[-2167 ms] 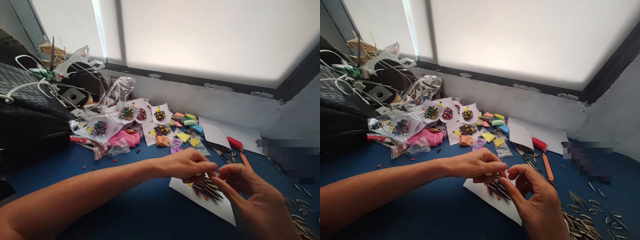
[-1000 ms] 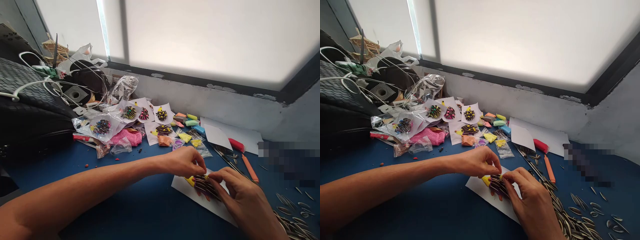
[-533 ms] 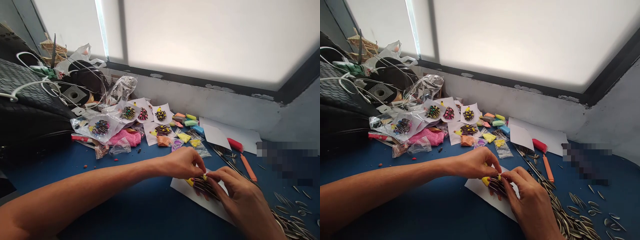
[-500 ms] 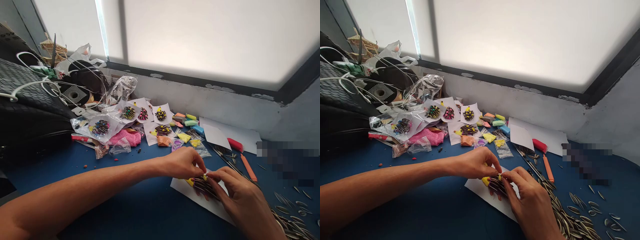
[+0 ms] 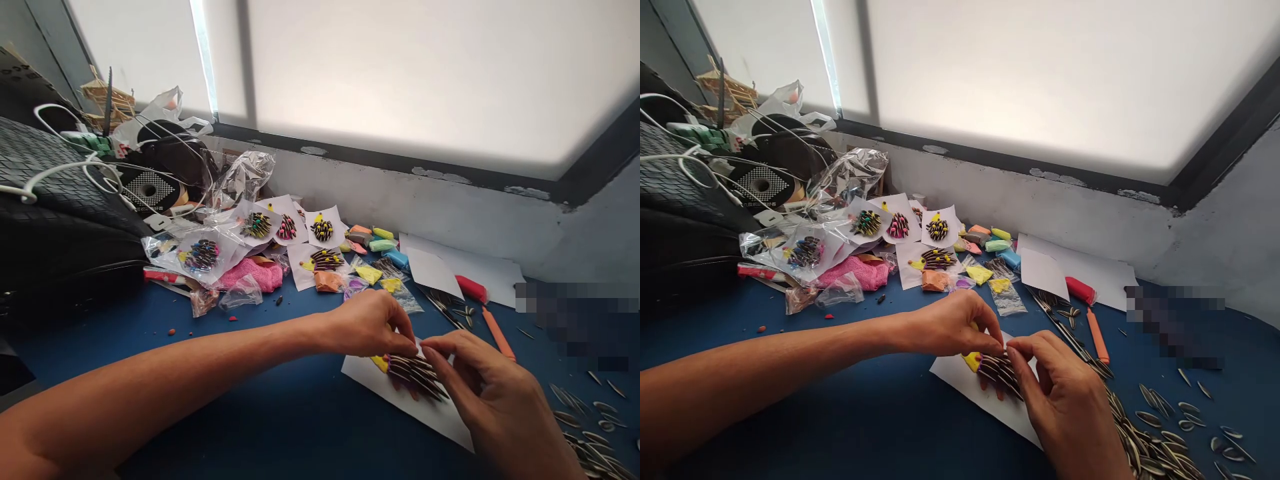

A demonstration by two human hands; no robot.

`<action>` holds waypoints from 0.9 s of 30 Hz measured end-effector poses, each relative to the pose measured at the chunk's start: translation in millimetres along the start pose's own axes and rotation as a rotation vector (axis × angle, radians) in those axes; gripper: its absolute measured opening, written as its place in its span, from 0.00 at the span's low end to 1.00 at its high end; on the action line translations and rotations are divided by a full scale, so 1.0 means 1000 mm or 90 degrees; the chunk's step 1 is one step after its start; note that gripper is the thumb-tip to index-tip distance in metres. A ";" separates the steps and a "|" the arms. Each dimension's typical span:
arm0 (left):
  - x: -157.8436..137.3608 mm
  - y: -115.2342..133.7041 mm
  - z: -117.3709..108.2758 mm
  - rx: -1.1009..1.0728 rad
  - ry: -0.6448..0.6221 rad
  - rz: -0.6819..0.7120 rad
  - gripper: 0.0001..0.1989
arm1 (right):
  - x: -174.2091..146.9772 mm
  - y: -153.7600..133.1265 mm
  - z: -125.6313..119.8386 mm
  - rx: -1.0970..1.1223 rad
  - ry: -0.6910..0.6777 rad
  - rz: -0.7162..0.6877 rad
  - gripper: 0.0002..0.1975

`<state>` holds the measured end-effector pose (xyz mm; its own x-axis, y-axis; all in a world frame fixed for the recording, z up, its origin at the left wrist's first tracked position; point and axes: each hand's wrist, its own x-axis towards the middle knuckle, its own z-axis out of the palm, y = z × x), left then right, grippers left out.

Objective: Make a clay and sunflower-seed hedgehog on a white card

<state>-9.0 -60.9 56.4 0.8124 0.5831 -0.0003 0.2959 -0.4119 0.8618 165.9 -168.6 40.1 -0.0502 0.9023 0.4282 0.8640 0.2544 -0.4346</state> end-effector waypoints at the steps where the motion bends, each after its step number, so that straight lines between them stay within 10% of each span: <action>1: 0.000 0.000 0.000 -0.005 0.006 0.000 0.07 | 0.001 0.000 -0.001 0.006 -0.002 0.009 0.13; 8: 0.000 -0.001 -0.009 -0.020 0.007 -0.007 0.11 | 0.004 0.002 -0.007 -0.002 -0.020 0.032 0.13; 19: -0.014 0.000 -0.061 0.544 -0.123 -0.075 0.09 | 0.006 -0.004 -0.009 -0.047 0.011 -0.025 0.12; 27: -0.010 0.000 -0.056 0.437 -0.102 -0.044 0.05 | 0.003 -0.003 -0.010 -0.006 -0.006 0.035 0.13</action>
<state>-44.9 -27.3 84.4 0.8291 0.5347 -0.1635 0.5560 -0.7574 0.3424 168.1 -169.8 50.3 -0.0071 0.9180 0.3964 0.8700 0.2011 -0.4502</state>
